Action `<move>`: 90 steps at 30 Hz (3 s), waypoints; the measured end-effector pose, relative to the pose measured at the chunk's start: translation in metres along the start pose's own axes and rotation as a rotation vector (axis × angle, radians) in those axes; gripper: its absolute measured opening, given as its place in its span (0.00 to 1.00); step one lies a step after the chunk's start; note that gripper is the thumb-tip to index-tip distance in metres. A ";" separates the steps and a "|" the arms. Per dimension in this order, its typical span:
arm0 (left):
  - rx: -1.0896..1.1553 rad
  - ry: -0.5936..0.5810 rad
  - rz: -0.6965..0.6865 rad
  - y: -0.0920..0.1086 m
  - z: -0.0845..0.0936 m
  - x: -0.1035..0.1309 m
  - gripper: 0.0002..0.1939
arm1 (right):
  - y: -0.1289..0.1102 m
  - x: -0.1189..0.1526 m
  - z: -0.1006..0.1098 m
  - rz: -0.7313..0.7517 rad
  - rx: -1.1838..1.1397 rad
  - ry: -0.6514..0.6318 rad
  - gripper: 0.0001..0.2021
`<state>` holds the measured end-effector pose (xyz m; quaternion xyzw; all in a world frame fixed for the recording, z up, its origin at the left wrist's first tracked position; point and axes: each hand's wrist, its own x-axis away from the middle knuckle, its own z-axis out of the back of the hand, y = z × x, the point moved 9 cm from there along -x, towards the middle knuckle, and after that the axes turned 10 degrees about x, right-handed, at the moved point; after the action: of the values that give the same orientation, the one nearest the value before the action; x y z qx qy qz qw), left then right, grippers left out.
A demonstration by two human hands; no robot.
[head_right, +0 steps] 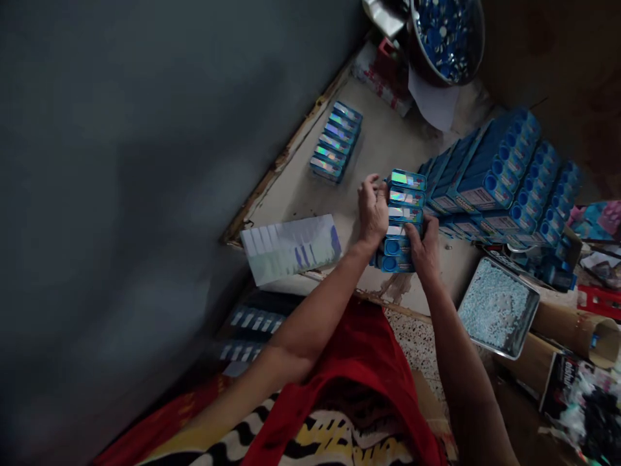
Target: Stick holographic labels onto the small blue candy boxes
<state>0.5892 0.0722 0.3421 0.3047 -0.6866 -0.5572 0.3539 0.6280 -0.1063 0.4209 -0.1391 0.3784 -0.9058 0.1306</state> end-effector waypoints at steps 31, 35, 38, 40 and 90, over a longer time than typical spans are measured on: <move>-0.580 -0.595 0.292 -0.155 0.210 -0.038 0.09 | 0.033 0.014 -0.292 0.328 0.659 -0.476 0.21; -0.464 -0.673 0.396 -0.161 0.210 -0.031 0.08 | 0.048 0.012 -0.294 0.310 0.614 -0.439 0.19; -0.385 -0.652 0.430 -0.151 0.213 -0.024 0.10 | 0.048 0.022 -0.295 0.384 0.633 -0.449 0.18; -0.345 -0.622 0.431 -0.140 0.215 -0.019 0.12 | 0.045 0.032 -0.293 0.429 0.637 -0.454 0.18; -0.331 -0.768 0.465 -0.092 0.193 0.007 0.21 | 0.001 0.078 -0.214 0.608 0.515 -0.212 0.15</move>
<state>0.4280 0.1552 0.2281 -0.1454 -0.7199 -0.6372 0.2338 0.4810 0.0056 0.2880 -0.0764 0.1475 -0.8717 0.4610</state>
